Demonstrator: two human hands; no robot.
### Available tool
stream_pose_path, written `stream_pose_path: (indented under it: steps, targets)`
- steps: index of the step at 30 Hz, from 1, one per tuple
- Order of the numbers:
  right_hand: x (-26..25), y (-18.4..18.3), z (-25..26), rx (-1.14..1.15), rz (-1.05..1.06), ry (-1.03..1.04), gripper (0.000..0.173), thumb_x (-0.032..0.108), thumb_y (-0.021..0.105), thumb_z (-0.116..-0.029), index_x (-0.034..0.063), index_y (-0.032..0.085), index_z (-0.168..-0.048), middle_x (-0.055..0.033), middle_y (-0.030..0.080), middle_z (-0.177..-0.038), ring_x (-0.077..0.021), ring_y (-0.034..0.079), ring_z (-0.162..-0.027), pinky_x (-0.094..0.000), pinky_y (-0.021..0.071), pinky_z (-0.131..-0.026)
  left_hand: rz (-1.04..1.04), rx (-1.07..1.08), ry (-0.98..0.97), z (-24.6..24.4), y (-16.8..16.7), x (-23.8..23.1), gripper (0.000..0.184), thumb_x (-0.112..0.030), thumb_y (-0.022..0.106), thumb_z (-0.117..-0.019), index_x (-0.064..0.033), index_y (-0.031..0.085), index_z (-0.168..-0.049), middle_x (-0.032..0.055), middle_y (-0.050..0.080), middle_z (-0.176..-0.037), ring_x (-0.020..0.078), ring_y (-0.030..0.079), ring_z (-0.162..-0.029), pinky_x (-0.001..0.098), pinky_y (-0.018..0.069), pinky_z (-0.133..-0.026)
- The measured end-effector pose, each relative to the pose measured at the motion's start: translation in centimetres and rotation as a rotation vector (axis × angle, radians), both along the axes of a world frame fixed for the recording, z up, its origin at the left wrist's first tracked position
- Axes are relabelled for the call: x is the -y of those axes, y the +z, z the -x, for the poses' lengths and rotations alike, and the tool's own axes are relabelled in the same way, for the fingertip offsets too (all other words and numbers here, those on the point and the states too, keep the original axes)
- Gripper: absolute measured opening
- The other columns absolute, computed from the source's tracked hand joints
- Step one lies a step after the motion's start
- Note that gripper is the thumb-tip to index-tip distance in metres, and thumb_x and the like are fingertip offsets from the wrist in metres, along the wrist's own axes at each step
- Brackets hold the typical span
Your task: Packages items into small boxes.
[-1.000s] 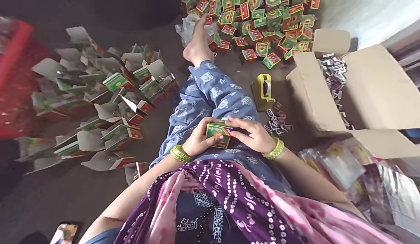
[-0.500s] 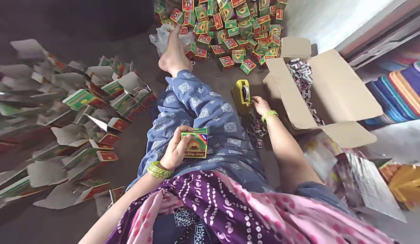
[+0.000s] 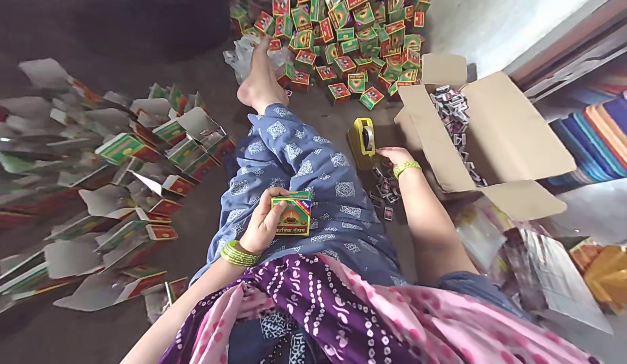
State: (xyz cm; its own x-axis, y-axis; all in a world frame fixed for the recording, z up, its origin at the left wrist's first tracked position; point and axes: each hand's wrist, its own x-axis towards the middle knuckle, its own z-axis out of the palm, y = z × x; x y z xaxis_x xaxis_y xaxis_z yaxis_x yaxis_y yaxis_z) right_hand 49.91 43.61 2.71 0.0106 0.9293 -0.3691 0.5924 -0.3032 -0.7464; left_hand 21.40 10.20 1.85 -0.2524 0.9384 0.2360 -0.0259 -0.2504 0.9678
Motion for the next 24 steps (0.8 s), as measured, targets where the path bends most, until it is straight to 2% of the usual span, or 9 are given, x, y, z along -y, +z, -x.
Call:
stream_pose_path:
  steps: [4,8,12,15,18,20,22,24]
  targets:
    - [2.0,-1.0,-0.7,0.054,0.003,-0.018,0.037,0.027,0.080,-0.0893,0.0070,0.074,-0.120,-0.0173,0.070,-0.122,-0.0312,0.064,-0.117,-0.0552,0.0490,-0.102,-0.002,-0.005,-0.005,0.0,-0.1,0.0,0.028,-0.012,0.038,-0.1048,-0.0002,0.049,-0.127,0.0024,0.067,-0.113,0.0079,0.069,-0.097,0.0296,0.0609,-0.085]
    - [2.1,-2.2,-0.8,0.056,-0.021,0.012,0.036,0.027,0.079,-0.0907,0.0051,0.073,-0.119,-0.0181,0.070,-0.121,-0.0322,0.064,-0.118,-0.0555,0.0469,-0.104,-0.013,-0.016,-0.013,0.0,-0.1,0.0,0.028,-0.012,0.038,-0.1055,0.0003,0.048,-0.128,0.0023,0.066,-0.113,0.0076,0.069,-0.097,0.0290,0.0607,-0.085]
    - [1.8,-2.5,-0.4,0.234,-0.121,0.079,0.030,0.028,0.079,-0.0911,0.0069,0.076,-0.112,-0.0190,0.072,-0.115,-0.0361,0.065,-0.114,-0.0597,0.0470,-0.101,-0.017,-0.010,0.001,-0.1,0.0,0.2,0.027,-0.012,0.038,-0.1052,0.0007,0.048,-0.128,0.0026,0.067,-0.113,0.0079,0.069,-0.096,0.0296,0.0612,-0.084]
    - [2.3,-0.9,0.7,0.445,-0.160,0.138,0.026,0.027,0.076,-0.0921,0.0076,0.077,-0.110,-0.0207,0.072,-0.113,-0.0392,0.066,-0.112,-0.0631,0.0478,-0.099,-0.019,-0.024,0.016,-0.2,0.0,0.3,0.028,-0.013,0.039,-0.1056,0.0017,0.047,-0.128,0.0032,0.067,-0.112,0.0078,0.070,-0.095,0.0295,0.0615,-0.084]
    - [2.9,0.4,1.8,0.609,-0.143,0.168,0.023,0.020,0.068,-0.0938,0.0050,0.075,-0.110,-0.0232,0.071,-0.114,-0.0414,0.066,-0.112,-0.0645,0.0498,-0.094,-0.058,-0.045,0.033,-0.2,-0.3,0.2,0.029,-0.015,0.040,-0.1067,0.0023,0.047,-0.129,0.0051,0.065,-0.118,0.0087,0.068,-0.100,0.0293,0.0607,-0.087]
    - [3.2,0.7,1.9,0.691,-0.098,0.174,0.024,0.016,0.063,-0.0945,0.0002,0.073,-0.109,-0.0266,0.069,-0.115,-0.0444,0.066,-0.112,-0.0667,0.0506,-0.090,-0.105,-0.048,0.047,-0.1,-0.7,0.1,0.028,-0.015,0.042,-0.1068,0.0021,0.047,-0.129,0.0085,0.062,-0.126,0.0120,0.067,-0.109,0.0323,0.0595,-0.092]
    - [3.2,0.4,1.2,0.660,-0.080,0.181,0.025,0.017,0.063,-0.0947,-0.0004,0.072,-0.109,-0.0273,0.069,-0.115,-0.0447,0.065,-0.113,-0.0673,0.0503,-0.091,-0.132,-0.048,0.064,0.0,-1.0,0.0,0.028,-0.016,0.045,-0.1065,0.0021,0.048,-0.128,0.0118,0.058,-0.133,0.0157,0.064,-0.116,0.0356,0.0576,-0.096]
    - [3.0,0.5,1.0,0.450,-0.149,0.233,0.024,0.019,0.068,-0.0953,0.0017,0.074,-0.111,-0.0241,0.070,-0.114,-0.0404,0.065,-0.113,-0.0637,0.0485,-0.097,-0.130,-0.055,0.082,0.1,-1.0,-0.1,0.028,-0.016,0.046,-0.1065,0.0021,0.050,-0.127,0.0138,0.056,-0.135,0.0172,0.062,-0.119,0.0366,0.0569,-0.098]
